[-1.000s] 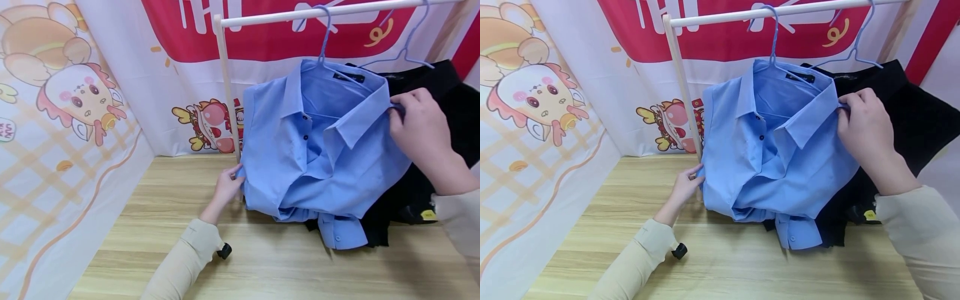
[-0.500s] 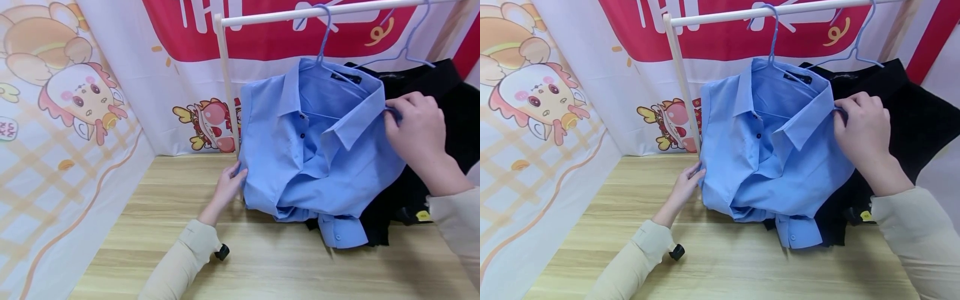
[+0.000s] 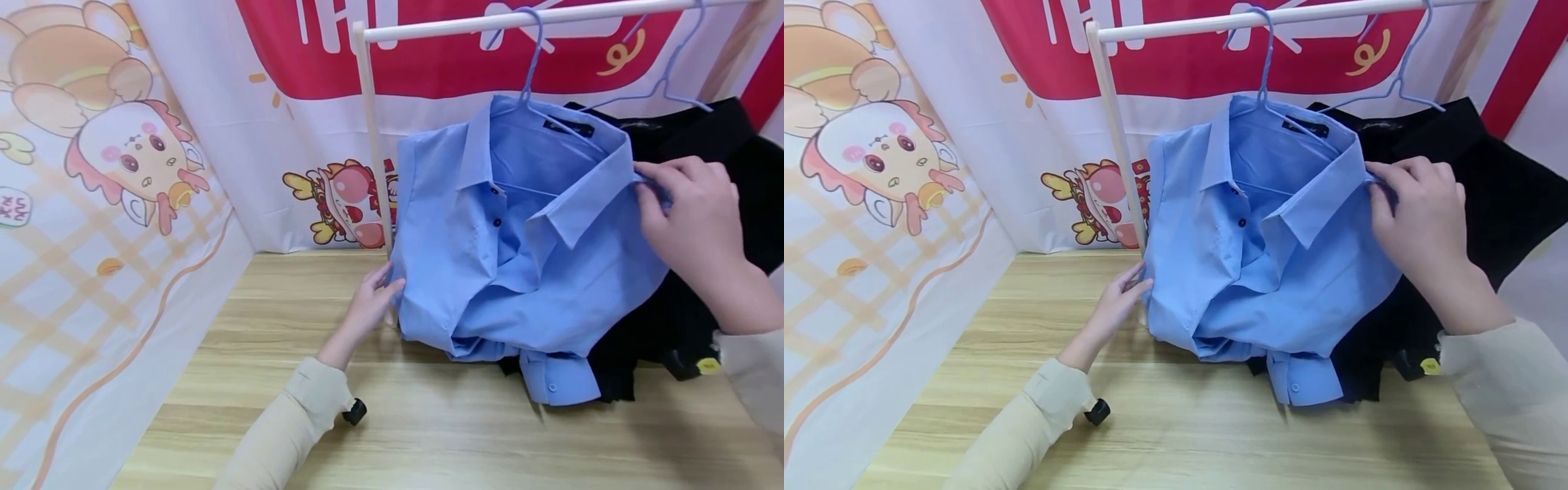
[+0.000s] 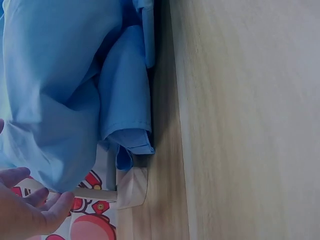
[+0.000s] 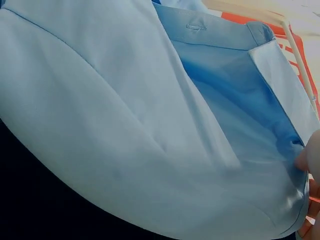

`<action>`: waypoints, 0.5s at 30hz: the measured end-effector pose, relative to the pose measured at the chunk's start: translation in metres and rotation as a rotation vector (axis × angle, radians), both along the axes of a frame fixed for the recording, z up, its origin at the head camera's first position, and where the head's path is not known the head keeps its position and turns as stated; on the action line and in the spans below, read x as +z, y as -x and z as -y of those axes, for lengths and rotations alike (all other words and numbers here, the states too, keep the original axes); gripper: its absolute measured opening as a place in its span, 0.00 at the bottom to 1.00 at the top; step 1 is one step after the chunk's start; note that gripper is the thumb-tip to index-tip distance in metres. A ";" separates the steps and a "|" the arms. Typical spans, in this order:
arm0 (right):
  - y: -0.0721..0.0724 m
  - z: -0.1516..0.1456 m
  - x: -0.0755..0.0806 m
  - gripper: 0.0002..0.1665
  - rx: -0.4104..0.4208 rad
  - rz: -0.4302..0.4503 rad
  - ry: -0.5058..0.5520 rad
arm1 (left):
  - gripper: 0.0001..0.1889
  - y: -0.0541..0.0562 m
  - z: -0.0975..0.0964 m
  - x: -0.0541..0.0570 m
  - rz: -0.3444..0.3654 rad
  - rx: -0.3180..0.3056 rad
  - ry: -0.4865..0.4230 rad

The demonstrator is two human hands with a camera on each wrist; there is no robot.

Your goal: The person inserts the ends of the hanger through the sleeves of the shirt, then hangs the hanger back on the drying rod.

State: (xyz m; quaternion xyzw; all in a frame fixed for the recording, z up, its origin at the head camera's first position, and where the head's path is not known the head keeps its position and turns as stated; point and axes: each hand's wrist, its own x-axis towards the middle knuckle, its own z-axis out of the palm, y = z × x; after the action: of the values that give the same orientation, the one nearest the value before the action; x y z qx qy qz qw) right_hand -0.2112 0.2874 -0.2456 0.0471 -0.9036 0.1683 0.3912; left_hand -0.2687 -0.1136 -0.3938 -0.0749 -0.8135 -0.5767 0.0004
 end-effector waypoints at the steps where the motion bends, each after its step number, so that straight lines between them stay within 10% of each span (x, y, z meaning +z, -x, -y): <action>1: -0.002 0.000 0.000 0.21 0.011 -0.006 0.014 | 0.34 -0.001 0.001 0.001 0.003 -0.006 0.012; 15: -0.044 0.024 0.001 0.25 0.249 -0.186 0.138 | 0.37 -0.010 0.017 0.012 -0.046 -0.076 0.152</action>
State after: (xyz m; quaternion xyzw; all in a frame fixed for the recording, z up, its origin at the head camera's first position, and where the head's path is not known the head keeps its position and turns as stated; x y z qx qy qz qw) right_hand -0.1672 0.2629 -0.2445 0.1472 -0.8368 0.2722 0.4517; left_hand -0.2588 -0.1308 -0.3820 -0.1189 -0.8513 -0.5109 -0.0084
